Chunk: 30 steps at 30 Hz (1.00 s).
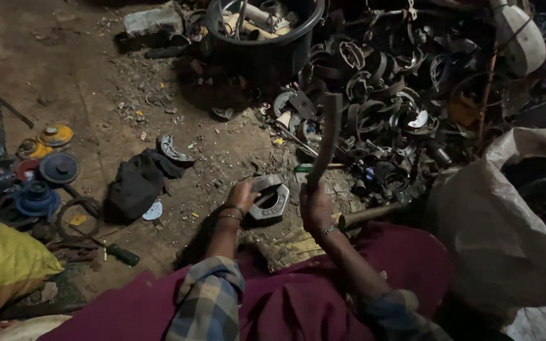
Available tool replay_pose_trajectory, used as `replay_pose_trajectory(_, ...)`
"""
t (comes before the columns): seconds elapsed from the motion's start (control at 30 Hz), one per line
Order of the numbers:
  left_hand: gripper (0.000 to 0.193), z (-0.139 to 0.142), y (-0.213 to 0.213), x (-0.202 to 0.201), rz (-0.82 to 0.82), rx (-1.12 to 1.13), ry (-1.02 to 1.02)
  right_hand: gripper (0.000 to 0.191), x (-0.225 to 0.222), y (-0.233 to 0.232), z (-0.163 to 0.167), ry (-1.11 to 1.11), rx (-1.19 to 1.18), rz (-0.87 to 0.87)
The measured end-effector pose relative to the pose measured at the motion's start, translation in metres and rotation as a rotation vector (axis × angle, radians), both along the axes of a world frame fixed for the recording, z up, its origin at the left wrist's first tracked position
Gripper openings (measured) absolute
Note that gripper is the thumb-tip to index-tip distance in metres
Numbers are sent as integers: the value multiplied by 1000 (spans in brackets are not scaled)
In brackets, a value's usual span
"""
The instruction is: The person sits on the ground holding a curved blade against a hexagonal metal block and repeatedly strikes the blade with a hammer, repositioning the blade between strikes. They continue hammering along the blade and finally set the hammer and blade down.
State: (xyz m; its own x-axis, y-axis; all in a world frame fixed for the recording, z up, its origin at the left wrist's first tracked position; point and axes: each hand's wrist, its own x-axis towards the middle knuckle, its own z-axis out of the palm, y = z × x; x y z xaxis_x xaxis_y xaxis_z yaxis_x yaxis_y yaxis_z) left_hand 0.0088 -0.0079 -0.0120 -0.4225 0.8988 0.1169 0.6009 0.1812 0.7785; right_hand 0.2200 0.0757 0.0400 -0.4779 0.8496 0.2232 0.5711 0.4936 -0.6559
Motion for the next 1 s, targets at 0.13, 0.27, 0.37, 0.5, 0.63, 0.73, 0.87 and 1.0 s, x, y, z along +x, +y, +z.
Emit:
replay_pose_trajectory(0.13,43,5,2,-6,37,-169,73,34,5,-4,-2,-489,-2,245)
replay_pose_trajectory(0.27,41,8,3,-11,45,-379,92,35,5,-4,0,-428,28,217)
replay_pose_trajectory(0.37,34,5,2,-10,67,-229,98,36,0,1,3,-175,84,120)
replay_pose_trajectory(0.5,44,1,-1,-9,4,-270,51,34,-5,9,8,196,202,92)
replay_pose_trajectory(0.63,50,3,-3,-12,1,-180,64,28,-4,11,8,-182,136,155)
replay_pose_trajectory(0.73,57,7,-4,-15,-21,-246,83,25,-1,10,7,-465,135,274)
replay_pose_trajectory(0.87,54,8,-1,-14,-8,-140,88,24,2,9,8,-169,215,182)
replay_pose_trajectory(1.0,39,5,7,-1,-35,-300,167,31,0,8,8,182,37,13)
